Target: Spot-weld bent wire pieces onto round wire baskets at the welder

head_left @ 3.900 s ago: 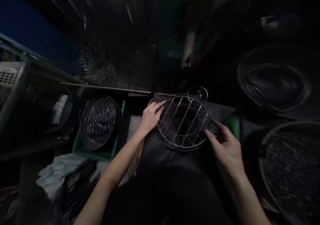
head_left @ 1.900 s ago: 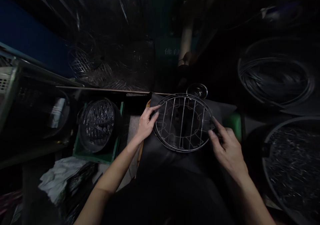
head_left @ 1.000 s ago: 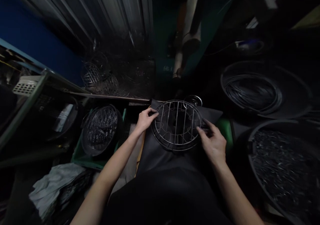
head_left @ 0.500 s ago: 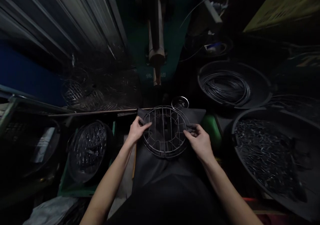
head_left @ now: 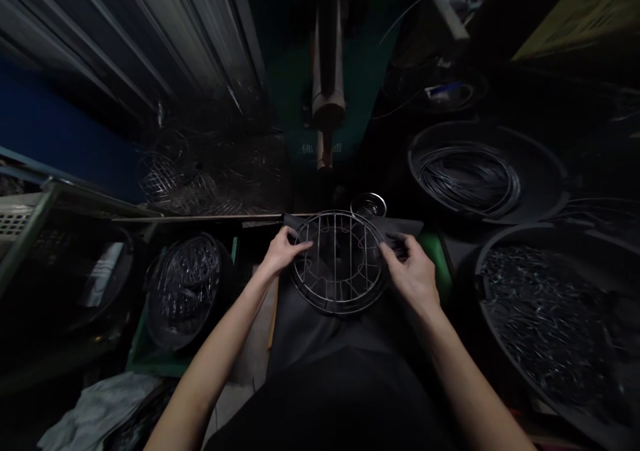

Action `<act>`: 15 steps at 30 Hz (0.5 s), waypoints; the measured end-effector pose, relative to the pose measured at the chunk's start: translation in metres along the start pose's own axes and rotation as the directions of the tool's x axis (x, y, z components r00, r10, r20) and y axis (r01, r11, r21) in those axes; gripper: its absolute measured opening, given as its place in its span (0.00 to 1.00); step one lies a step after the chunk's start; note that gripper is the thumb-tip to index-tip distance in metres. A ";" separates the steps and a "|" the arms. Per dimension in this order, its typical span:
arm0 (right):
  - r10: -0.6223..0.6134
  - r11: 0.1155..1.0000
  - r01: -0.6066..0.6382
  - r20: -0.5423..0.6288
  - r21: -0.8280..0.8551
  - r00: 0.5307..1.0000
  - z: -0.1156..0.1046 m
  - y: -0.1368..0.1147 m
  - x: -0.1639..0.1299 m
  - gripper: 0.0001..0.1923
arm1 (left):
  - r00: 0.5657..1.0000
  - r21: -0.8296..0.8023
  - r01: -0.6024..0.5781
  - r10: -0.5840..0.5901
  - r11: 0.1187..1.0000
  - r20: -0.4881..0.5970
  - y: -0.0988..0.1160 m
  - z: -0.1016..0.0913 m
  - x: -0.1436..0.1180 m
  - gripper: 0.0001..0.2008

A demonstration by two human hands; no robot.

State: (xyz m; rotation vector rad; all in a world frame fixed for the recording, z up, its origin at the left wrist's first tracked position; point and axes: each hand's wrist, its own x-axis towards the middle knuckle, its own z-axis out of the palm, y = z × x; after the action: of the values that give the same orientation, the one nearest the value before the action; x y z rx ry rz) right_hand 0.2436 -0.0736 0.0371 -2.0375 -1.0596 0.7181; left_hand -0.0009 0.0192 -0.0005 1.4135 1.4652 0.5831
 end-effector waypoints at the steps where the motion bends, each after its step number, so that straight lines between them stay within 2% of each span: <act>1: -0.017 1.000 0.018 0.040 -0.023 0.999 0.000 0.001 0.004 0.21 | 1.000 0.047 -0.009 0.007 0.999 0.028 0.003 -0.001 -0.001 0.16; 3: -0.026 0.998 0.033 0.113 -0.060 0.993 -0.001 0.005 0.012 0.20 | 0.999 0.174 -0.023 0.016 0.984 0.044 0.008 -0.005 -0.005 0.15; 5: -0.010 0.997 0.020 0.144 -0.071 0.990 -0.002 0.009 0.018 0.18 | 0.999 0.290 -0.021 0.029 0.957 -0.022 0.011 -0.007 -0.009 0.17; 7: -0.002 0.998 0.014 0.177 -0.065 0.984 -0.002 0.010 0.024 0.18 | 0.995 0.327 -0.014 0.045 0.945 -0.087 0.010 -0.008 -0.012 0.19; 12: -0.034 0.983 0.077 0.249 -0.164 0.968 -0.003 -0.006 0.033 0.15 | 1.000 0.150 -0.016 0.017 0.988 -0.008 0.000 -0.004 -0.012 0.18; 15: -0.099 0.969 0.148 0.238 -0.197 0.966 -0.003 -0.017 0.033 0.12 | 1.000 0.085 0.009 -0.007 0.996 -0.025 -0.004 -0.002 -0.009 0.19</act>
State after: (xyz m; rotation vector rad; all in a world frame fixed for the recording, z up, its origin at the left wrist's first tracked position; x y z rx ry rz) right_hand 0.2550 -0.0399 0.0481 -2.0793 -1.4368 0.8156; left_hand -0.0055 0.0100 0.0001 1.4706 1.5307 0.5405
